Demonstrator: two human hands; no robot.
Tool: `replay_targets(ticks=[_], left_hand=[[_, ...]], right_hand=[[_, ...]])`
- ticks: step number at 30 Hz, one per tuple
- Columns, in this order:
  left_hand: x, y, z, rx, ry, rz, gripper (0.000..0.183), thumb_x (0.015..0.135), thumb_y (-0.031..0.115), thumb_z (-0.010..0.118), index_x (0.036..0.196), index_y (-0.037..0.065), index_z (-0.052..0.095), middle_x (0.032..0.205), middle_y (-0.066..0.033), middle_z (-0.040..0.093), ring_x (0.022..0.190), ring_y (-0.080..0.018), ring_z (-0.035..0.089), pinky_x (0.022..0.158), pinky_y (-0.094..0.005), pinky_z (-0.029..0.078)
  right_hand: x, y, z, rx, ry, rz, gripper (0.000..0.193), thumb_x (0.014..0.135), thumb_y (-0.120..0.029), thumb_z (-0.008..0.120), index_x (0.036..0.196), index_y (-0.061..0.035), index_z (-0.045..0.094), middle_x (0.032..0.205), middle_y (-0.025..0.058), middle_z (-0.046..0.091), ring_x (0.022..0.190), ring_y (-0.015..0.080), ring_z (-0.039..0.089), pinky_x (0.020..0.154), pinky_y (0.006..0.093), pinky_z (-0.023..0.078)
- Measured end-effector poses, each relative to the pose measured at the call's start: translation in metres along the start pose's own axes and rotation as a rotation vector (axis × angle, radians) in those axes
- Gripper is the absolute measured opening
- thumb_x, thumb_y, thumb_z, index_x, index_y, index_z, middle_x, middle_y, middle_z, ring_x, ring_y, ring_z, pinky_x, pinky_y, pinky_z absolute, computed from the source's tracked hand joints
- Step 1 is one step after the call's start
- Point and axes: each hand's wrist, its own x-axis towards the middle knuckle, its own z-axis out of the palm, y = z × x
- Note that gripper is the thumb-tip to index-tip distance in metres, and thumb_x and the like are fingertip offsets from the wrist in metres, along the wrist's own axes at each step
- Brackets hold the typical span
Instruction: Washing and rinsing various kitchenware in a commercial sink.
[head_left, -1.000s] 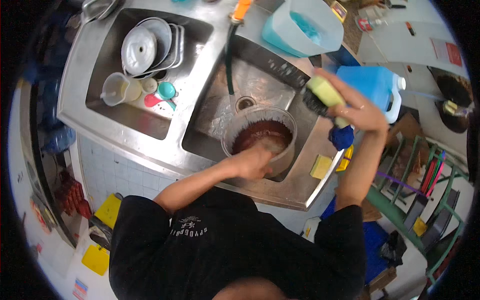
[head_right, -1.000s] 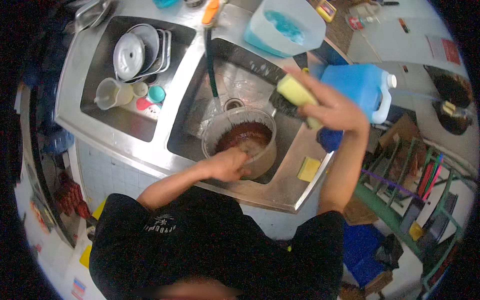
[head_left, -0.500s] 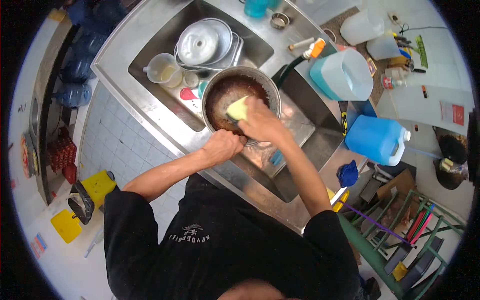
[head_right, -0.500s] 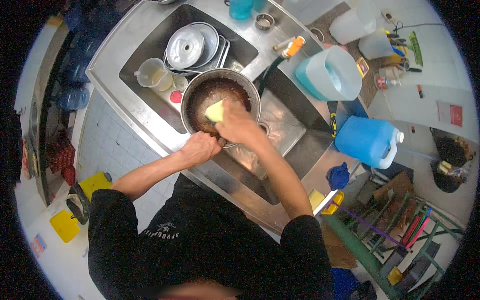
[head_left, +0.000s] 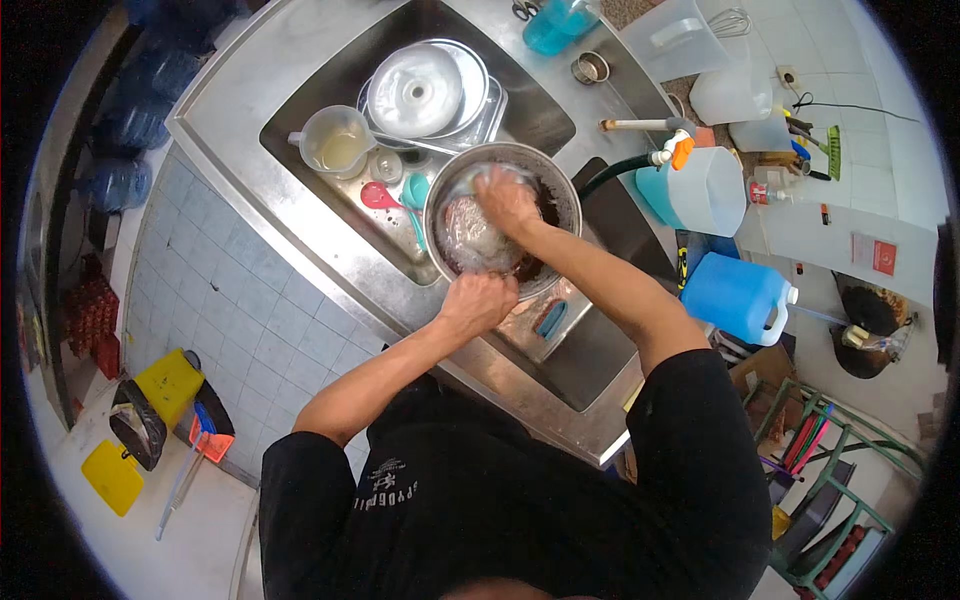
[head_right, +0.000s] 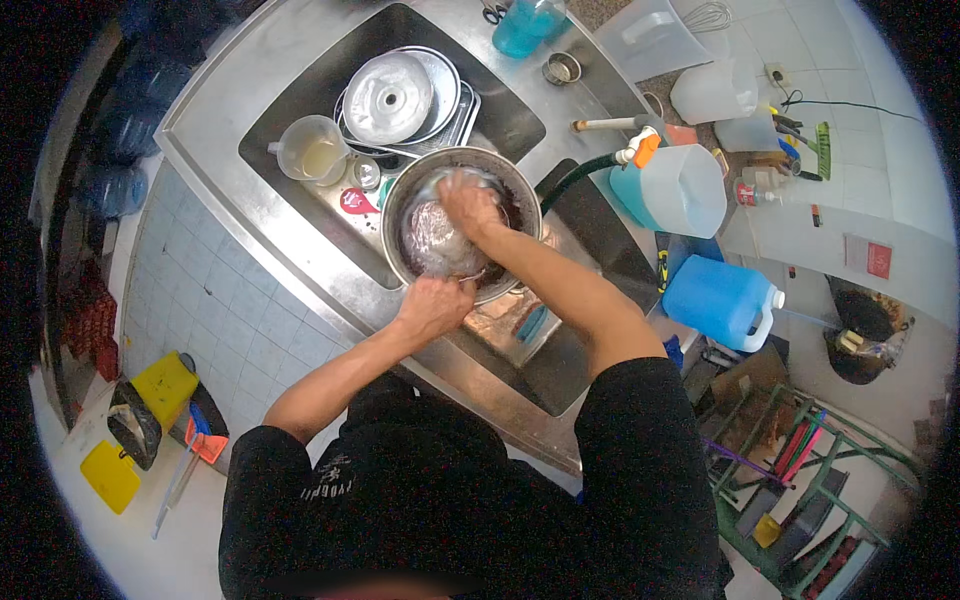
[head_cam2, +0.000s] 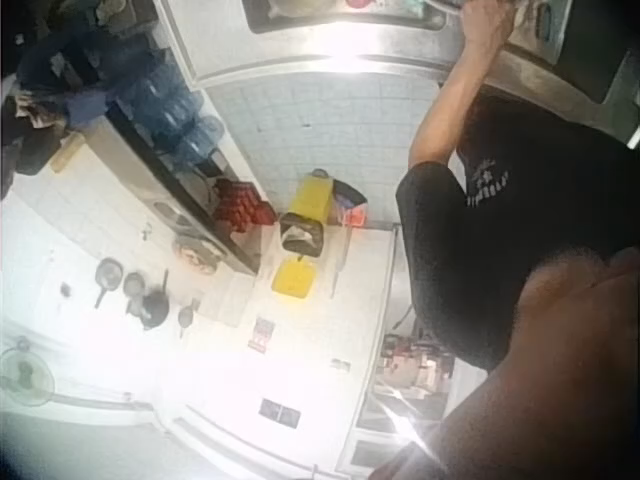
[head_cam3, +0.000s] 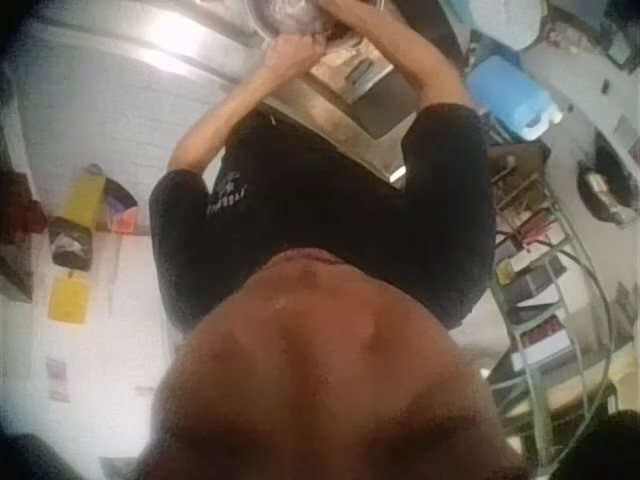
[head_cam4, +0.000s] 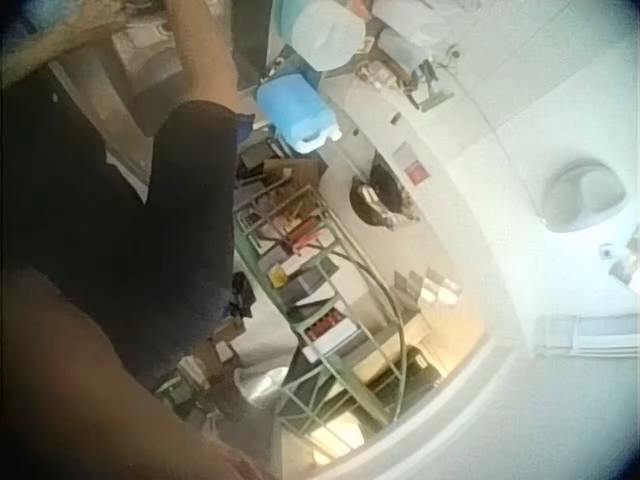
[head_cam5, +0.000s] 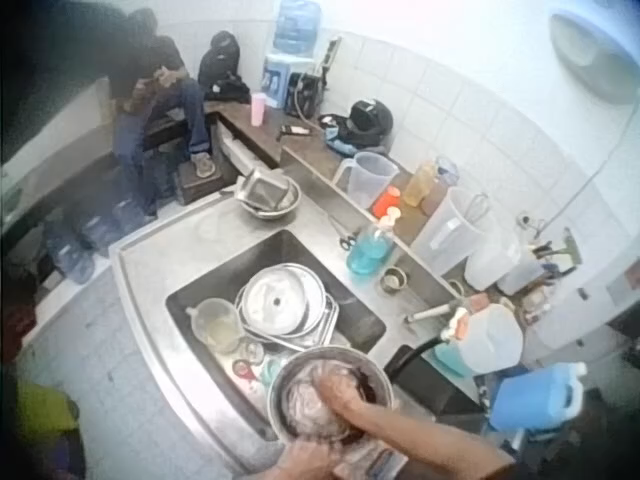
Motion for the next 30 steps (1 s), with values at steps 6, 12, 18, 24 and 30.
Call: replay_targets(ticks=[6,12,18,24,30], left_hand=[[0.007,-0.015,0.007,0.033,0.106,0.002,0.01,0.076,0.014,0.053,0.074,0.006,0.058,0.067,-0.0109,0.063,0.062,-0.0219,0.064,0.053,-0.0342,0.051],[-0.003,-0.034,0.011,0.099,0.463,0.261,0.009,0.074,0.016,0.054,0.067,0.01,0.056,0.06,-0.004,0.058,0.056,-0.0165,0.059,0.05,-0.0306,0.045],[-0.003,-0.038,0.019,0.046,0.69,0.436,0.005,0.074,0.019,0.056,0.076,0.015,0.056,0.074,0.0017,0.055,0.068,-0.0102,0.056,0.057,-0.0255,0.042],[0.005,-0.027,0.023,-0.088,0.769,0.758,0.024,0.074,0.015,0.067,0.096,0.007,0.061,0.093,-0.0076,0.053,0.083,-0.0219,0.056,0.07,-0.0321,0.047],[-0.006,-0.045,-0.002,-0.005,0.349,0.137,0.06,0.064,0.031,0.072,0.116,0.005,0.055,0.095,-0.0115,0.058,0.088,-0.0247,0.057,0.074,-0.0367,0.041]], right_hand=[[-0.025,0.01,0.018,0.038,-0.741,-0.031,0.04,0.08,-0.025,0.058,0.114,-0.0041,0.057,0.109,0.0143,0.063,0.092,0.0261,0.064,0.067,0.0417,0.054],[-0.031,-0.012,0.013,0.812,-0.914,-0.443,0.053,0.078,-0.023,0.057,0.124,0.0021,0.05,0.123,0.0205,0.055,0.11,0.0303,0.055,0.09,0.0357,0.043],[-0.049,-0.021,-0.023,1.587,-0.083,0.302,0.039,0.088,-0.021,0.046,0.122,-0.002,0.045,0.113,0.0105,0.054,0.099,0.0211,0.052,0.085,0.0308,0.042],[-0.067,0.028,-0.039,1.517,-0.683,-0.412,0.024,0.085,-0.014,0.048,0.107,-0.0065,0.055,0.094,0.0062,0.059,0.087,0.0159,0.053,0.079,0.0285,0.043],[-0.086,0.028,-0.043,0.949,-0.608,-0.309,0.031,0.075,-0.023,0.058,0.097,-0.0029,0.066,0.097,0.0208,0.066,0.089,0.0303,0.064,0.08,0.0372,0.049]])
